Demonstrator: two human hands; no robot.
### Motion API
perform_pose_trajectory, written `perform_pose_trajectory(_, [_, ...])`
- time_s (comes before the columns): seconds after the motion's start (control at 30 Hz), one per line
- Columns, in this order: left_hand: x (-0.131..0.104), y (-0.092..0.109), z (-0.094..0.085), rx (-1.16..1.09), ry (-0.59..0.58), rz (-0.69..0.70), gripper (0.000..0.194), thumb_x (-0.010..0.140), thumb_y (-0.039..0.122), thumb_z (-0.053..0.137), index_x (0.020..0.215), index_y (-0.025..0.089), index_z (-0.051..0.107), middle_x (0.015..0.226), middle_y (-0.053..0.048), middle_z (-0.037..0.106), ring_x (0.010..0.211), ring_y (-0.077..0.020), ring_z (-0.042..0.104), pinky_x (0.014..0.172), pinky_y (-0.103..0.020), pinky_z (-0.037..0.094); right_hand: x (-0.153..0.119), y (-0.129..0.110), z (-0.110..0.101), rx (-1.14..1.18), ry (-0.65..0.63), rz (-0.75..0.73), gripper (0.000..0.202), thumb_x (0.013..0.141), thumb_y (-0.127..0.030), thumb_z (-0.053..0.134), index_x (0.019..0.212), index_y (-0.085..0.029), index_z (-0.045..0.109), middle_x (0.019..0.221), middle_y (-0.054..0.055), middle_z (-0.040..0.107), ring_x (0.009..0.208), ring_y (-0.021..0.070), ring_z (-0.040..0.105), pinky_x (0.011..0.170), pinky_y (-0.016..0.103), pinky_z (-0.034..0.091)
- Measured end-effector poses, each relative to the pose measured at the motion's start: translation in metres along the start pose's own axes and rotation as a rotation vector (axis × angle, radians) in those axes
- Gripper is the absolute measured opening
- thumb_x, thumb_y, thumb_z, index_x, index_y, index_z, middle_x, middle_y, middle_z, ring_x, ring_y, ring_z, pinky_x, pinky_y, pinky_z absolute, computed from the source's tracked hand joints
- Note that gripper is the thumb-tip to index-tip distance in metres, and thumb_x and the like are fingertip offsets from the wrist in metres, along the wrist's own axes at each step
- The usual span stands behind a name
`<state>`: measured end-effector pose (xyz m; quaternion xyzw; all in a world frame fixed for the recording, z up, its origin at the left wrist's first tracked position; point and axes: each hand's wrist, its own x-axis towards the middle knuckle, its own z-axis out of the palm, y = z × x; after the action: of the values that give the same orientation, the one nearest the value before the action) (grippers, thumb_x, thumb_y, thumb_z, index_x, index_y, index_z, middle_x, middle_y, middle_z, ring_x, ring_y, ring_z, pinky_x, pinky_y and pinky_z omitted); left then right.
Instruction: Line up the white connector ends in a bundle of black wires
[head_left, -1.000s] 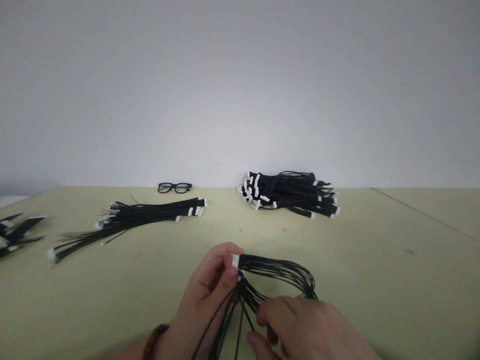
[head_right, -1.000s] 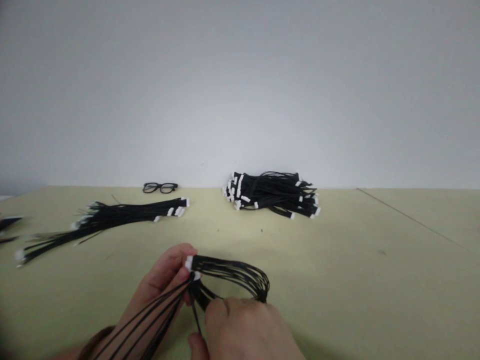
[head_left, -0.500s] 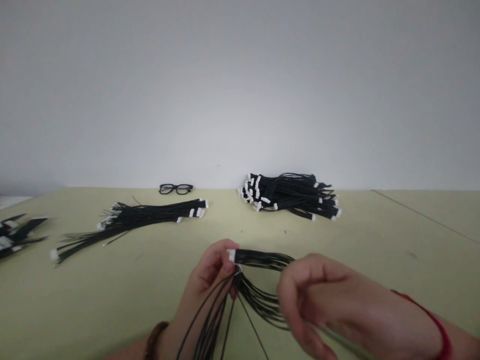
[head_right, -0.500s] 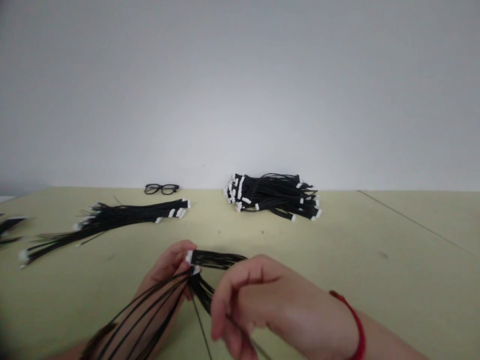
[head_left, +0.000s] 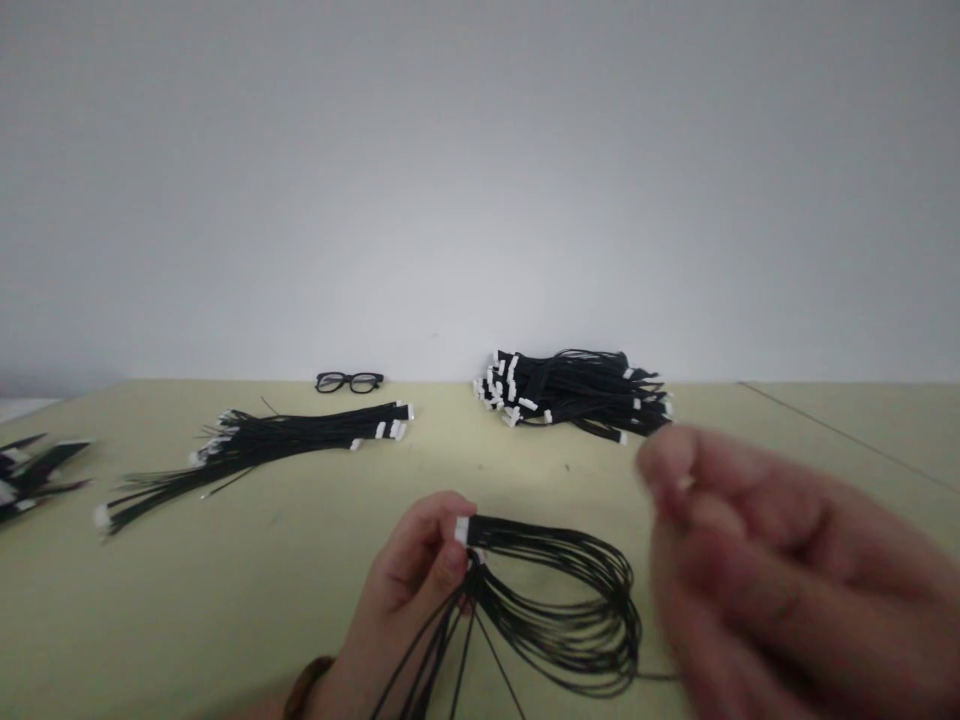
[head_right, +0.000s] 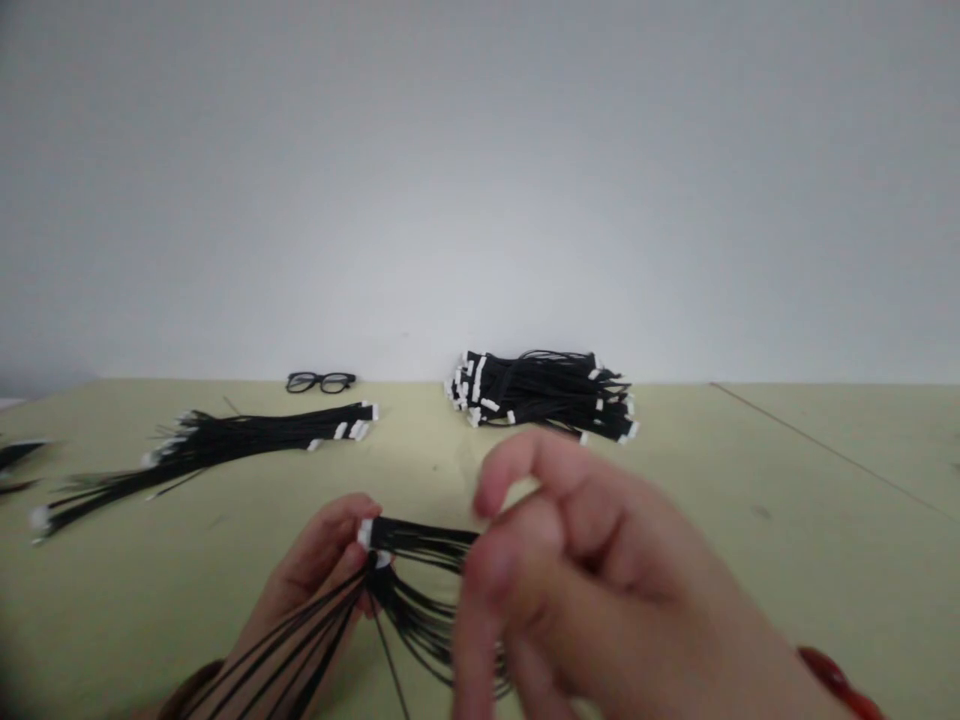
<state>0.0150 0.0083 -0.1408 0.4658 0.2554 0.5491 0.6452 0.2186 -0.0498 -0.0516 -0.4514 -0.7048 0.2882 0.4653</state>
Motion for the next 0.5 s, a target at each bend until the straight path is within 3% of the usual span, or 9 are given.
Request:
perform_pose_trajectory(0.03, [-0.001,0.0,0.0,-0.016,-0.014,0.006,0.016,0.081,0.031,0.066,0.097,0.026,0.065,0.071,0.003,0.057,0.058,-0.0067,0.049,0.052,-0.014,0.04,-0.003,0.0,0.01,-0.082,-0.132,0.036,0.018,0.095,-0.032,0.042,0.082,-0.027,0.055,0.047,-0.009,0.061,0.026,0.0069,0.042,0.029,0.017,0.029])
perform_pose_trajectory(0.1, [-0.001,-0.001,-0.001,-0.037,-0.032,0.004,0.016,0.082,0.031,0.065,0.097,0.026,0.065,0.07,0.002,0.057,0.058,-0.0069,0.049,0.051,-0.014,0.04,-0.005,0.003,0.029,-0.361,-0.211,-0.031,0.015,0.088,-0.02,0.05,0.074,-0.024,0.054,0.052,-0.006,0.063,0.035,0.0093,0.052,0.032,0.018,0.032])
perform_pose_trajectory(0.2, [-0.003,-0.003,-0.002,-0.039,-0.033,0.021,0.016,0.081,0.03,0.066,0.097,0.026,0.066,0.072,0.002,0.058,0.059,-0.0071,0.05,0.052,-0.013,0.04,-0.004,0.011,0.047,-0.737,-0.061,-0.331,0.025,0.092,-0.019,0.041,0.071,-0.022,0.054,0.052,-0.004,0.06,0.037,0.0109,0.055,0.033,0.023,0.032])
perform_pose_trajectory(0.27, [-0.004,-0.005,-0.003,-0.047,-0.058,0.049,0.016,0.081,0.029,0.066,0.098,0.027,0.066,0.072,0.002,0.057,0.061,-0.0073,0.05,0.054,-0.014,0.041,-0.003,0.017,0.05,-0.853,0.044,-0.474,0.038,0.098,-0.022,0.03,0.067,-0.022,0.051,0.048,-0.005,0.057,0.034,0.0103,0.053,0.032,0.026,0.03])
perform_pose_trajectory(0.5, [-0.007,-0.008,-0.004,0.052,-0.126,0.069,0.016,0.083,0.033,0.063,0.099,0.029,0.065,0.076,0.001,0.057,0.066,-0.0095,0.052,0.06,-0.016,0.042,-0.003,0.021,0.049,-0.933,0.04,-0.534,0.043,0.102,-0.027,0.022,0.068,-0.024,0.048,0.049,-0.007,0.055,0.038,0.0113,0.054,0.037,0.03,0.03])
